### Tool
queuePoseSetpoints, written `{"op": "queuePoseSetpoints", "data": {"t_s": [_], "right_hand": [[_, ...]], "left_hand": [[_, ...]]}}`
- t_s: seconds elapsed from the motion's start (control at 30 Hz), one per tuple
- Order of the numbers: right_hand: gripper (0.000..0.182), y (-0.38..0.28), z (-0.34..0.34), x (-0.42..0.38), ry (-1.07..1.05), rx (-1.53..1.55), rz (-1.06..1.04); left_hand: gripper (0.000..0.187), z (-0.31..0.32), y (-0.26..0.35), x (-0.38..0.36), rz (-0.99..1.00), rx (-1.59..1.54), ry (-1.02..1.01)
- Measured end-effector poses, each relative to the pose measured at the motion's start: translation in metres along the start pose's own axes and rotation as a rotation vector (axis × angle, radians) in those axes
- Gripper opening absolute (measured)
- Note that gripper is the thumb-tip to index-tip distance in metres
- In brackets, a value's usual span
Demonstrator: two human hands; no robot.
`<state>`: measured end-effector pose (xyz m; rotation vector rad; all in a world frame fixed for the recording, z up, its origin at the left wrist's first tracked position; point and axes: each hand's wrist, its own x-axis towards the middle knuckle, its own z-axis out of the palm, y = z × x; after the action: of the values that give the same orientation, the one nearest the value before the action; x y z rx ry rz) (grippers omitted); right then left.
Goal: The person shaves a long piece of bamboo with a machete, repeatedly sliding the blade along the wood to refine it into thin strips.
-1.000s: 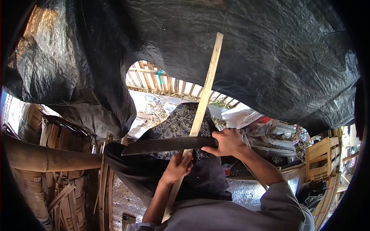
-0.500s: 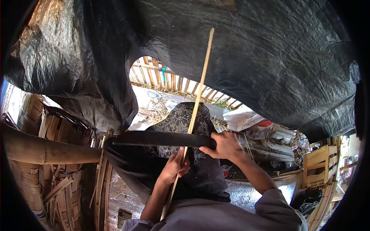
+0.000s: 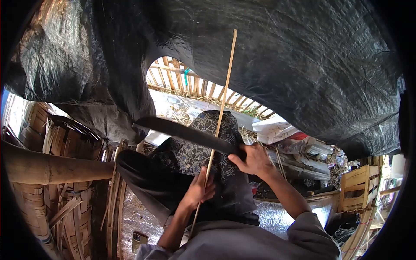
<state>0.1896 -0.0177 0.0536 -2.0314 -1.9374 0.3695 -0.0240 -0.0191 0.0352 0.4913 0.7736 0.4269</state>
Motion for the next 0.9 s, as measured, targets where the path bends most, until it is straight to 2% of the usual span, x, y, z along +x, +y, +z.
{"op": "queuePoseSetpoints", "data": {"t_s": [0.1,0.13,0.23,0.33,0.43,0.5,0.57,0.6,0.67,0.7,0.77,0.8,0.83,0.9], "right_hand": [[0.053,-0.007,-0.008,0.0,-0.034,0.031,0.055],[0.065,-0.002,-0.006,0.002,-0.04,0.048,0.035],[0.067,0.001,-0.008,0.005,-0.08,0.151,0.028],[0.069,-0.001,-0.011,0.001,-0.161,-0.022,-0.002],[0.071,-0.015,-0.024,0.005,-0.274,-0.055,0.064],[0.07,0.0,-0.01,0.001,-0.257,-0.012,0.047],[0.068,0.006,-0.006,0.0,-0.146,-0.058,-0.056],[0.068,0.005,-0.006,-0.001,-0.145,-0.059,-0.056],[0.049,0.0,-0.003,-0.004,0.102,-0.153,-0.15],[0.049,-0.002,-0.005,-0.001,0.101,-0.154,-0.15],[0.045,-0.008,-0.016,0.011,-0.16,0.272,0.138],[0.041,-0.008,-0.021,0.017,-0.206,0.352,0.185],[0.041,-0.004,-0.014,0.013,-0.205,0.355,0.182],[0.04,0.0,-0.003,0.008,-0.023,0.099,0.09]], "left_hand": [[0.053,-0.004,-0.009,-0.009,0.038,0.043,0.007],[0.053,-0.003,-0.007,-0.007,0.032,0.027,0.021],[0.051,0.002,0.001,0.001,0.099,0.102,0.065],[0.048,0.008,0.015,0.015,0.13,0.131,0.09],[0.047,0.009,0.018,0.024,0.139,0.111,0.103],[0.047,0.014,0.02,0.018,0.147,0.182,0.103],[0.047,0.022,0.02,0.015,0.12,0.202,0.279],[0.047,0.02,0.019,0.015,0.12,0.201,0.278],[0.048,0.011,0.012,0.01,0.166,0.269,0.203],[0.048,0.009,0.008,0.007,0.166,0.268,0.202],[0.052,0.005,-0.003,-0.004,0.111,0.195,0.187],[0.051,0.003,-0.007,-0.009,0.126,0.151,0.138],[0.051,0.002,-0.007,-0.012,0.128,0.153,0.141],[0.049,0.006,-0.005,-0.016,0.104,0.13,0.109]]}}
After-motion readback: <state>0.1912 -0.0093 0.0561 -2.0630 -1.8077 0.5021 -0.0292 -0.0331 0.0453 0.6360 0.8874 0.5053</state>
